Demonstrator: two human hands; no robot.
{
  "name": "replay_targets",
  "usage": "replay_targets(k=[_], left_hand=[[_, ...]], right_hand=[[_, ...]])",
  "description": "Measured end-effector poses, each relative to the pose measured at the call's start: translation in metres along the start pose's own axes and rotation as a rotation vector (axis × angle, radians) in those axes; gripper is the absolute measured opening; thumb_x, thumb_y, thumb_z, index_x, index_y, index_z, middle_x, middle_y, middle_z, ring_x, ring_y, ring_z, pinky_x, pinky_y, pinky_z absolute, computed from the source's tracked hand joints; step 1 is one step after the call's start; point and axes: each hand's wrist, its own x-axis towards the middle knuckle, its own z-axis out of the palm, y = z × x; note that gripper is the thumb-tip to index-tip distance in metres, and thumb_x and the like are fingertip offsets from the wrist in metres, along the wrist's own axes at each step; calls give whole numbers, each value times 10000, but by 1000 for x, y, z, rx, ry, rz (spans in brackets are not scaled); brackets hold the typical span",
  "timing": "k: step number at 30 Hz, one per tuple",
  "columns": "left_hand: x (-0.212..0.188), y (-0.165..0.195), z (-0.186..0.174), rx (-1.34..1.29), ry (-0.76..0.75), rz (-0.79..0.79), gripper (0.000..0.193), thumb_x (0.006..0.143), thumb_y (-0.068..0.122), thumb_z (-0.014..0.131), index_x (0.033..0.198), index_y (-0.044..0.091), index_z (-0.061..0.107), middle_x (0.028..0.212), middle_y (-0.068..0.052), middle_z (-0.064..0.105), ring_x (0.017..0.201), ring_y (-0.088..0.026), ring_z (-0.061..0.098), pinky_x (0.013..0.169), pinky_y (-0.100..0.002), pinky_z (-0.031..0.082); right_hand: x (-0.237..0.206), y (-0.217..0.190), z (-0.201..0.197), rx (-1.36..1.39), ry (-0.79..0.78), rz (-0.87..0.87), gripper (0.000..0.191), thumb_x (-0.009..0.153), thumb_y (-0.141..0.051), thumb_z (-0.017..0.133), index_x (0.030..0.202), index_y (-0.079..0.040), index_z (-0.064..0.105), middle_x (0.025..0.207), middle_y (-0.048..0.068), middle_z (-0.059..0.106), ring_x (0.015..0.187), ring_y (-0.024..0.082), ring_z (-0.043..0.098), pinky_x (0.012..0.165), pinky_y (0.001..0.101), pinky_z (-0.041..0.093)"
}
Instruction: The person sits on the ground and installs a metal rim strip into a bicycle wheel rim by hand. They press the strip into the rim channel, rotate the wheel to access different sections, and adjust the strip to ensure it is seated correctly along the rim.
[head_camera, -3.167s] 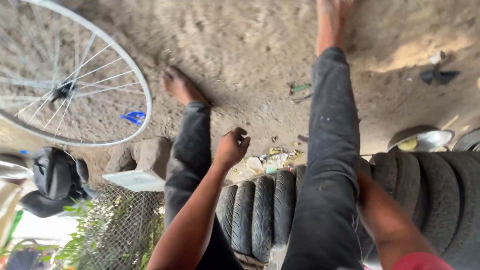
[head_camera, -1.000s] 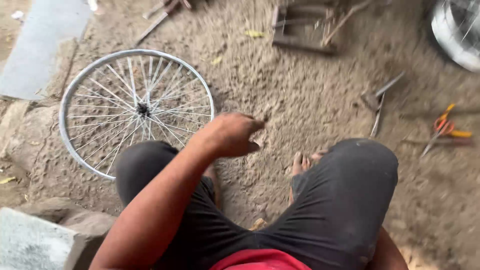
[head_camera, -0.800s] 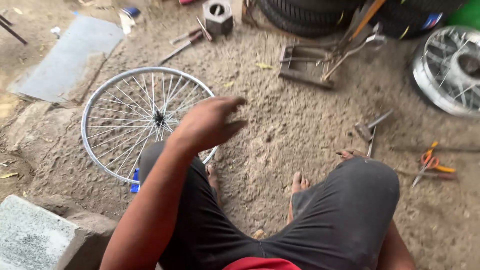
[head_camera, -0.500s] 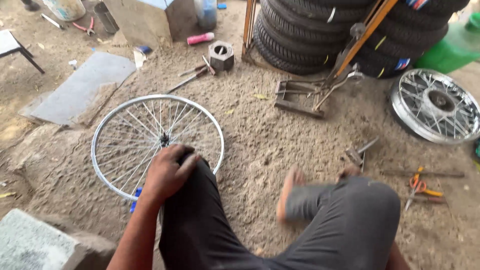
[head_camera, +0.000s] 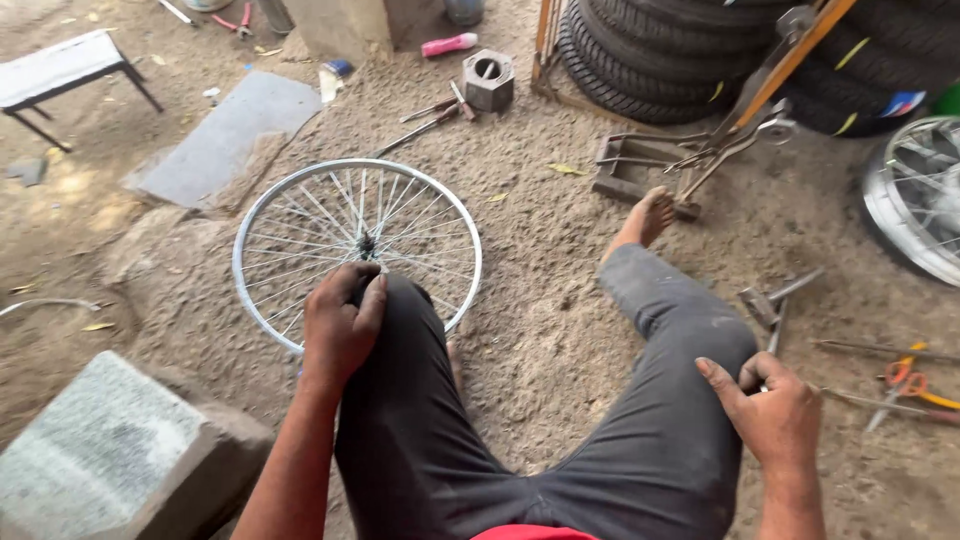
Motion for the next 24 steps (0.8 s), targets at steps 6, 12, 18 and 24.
replay_targets(k=[6, 12, 18, 24], left_hand=[[0, 12, 20, 158, 208, 128, 220, 925, 231, 686, 923, 11, 688, 939, -167, 675, 844, -312, 663, 751, -421, 517], [-18, 33, 21, 390, 83, 27, 462, 949, 418, 696, 716, 34, 588, 746, -158, 618, 655, -314, 615, 607, -468, 470], [-35, 40, 14, 371, 162, 161, 534, 984, 473, 701, 691, 41, 590, 655, -186, 617, 600, -365, 621, 597, -497, 475], [-36, 49, 42, 192, -56, 175, 491, 855, 531, 747, 850, 42, 699, 733, -183, 697, 660, -364, 698, 600, -477, 532]], right_hand=[[-11, 6, -17, -49, -56, -63, 448, 898, -362, 793, 745, -7, 565, 660, 164, 547, 573, 301, 457, 587, 428, 440], [-62, 21, -41, 150, -332, -212, 394, 820, -227, 772, 706, 22, 489, 628, 194, 438, 556, 286, 418, 538, 406, 436], [-72, 12, -40, 102, -197, -214, 360, 855, -219, 767, 736, 19, 525, 668, 194, 499, 573, 320, 439, 572, 414, 438], [-80, 3, -39, 51, -121, -172, 413, 901, -264, 778, 732, 21, 532, 655, 187, 527, 570, 352, 488, 603, 440, 447]])
